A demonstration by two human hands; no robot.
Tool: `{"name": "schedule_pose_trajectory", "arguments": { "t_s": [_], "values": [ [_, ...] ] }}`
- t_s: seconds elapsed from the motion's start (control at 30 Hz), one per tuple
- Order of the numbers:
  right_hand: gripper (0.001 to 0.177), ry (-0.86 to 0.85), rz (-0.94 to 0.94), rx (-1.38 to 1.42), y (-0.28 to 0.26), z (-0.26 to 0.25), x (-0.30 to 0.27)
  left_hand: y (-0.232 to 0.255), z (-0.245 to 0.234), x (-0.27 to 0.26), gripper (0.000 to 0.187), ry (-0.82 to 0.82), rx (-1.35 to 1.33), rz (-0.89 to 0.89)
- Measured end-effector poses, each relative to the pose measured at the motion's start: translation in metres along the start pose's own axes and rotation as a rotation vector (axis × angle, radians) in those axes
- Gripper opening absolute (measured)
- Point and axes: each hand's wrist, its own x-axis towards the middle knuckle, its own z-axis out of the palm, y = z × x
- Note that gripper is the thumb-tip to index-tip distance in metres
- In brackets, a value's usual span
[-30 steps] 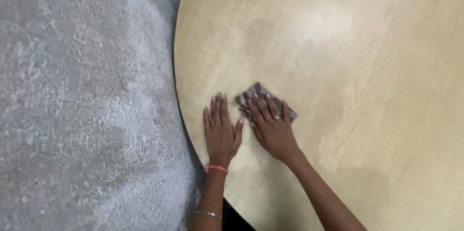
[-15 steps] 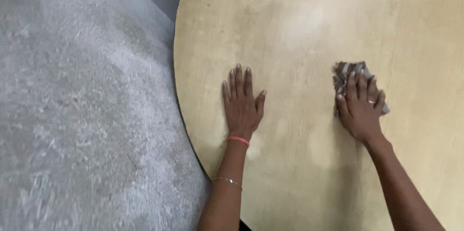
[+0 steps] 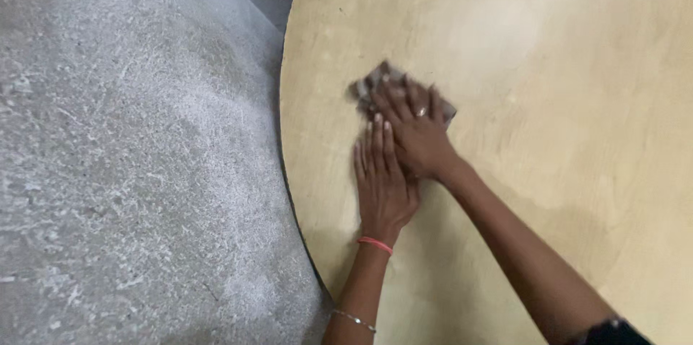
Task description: The person wipes a large round wooden table surface with a cloth, moving in circular and sweeping motions. They then pick up a spray bottle and apply liquid to the table before continuing to wipe the surface.
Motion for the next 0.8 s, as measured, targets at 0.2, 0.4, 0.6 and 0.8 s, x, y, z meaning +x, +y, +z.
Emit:
{"name": "schedule_pose_trajectory", "arguments": {
  "t_s": [0.2, 0.4, 0.6, 0.8],
  "values": [
    [0.063, 0.005, -0.076, -0.002, 0.015, -0.034, -0.103, -0.005, -0.002, -0.003, 0.079, 0.114, -0.184, 0.059],
    [0.064, -0.010, 0.191, 0.049, 0.062, -0.048, -0.139, -0.021, -0.002, 0.038, 0.070, 0.045, -0.016, -0.127],
    [0.066, 0.196, 0.404, 0.000, 0.131, -0.053, -0.050, -0.030, 0.014, 0.091, 0.074, 0.010, 0.205, -0.103],
    [0.067, 0.166, 0.363, -0.025, 0.154, -0.067, 0.082, -0.031, 0.017, 0.095, 0.080, -0.040, 0.284, -0.132]
  ]
}}
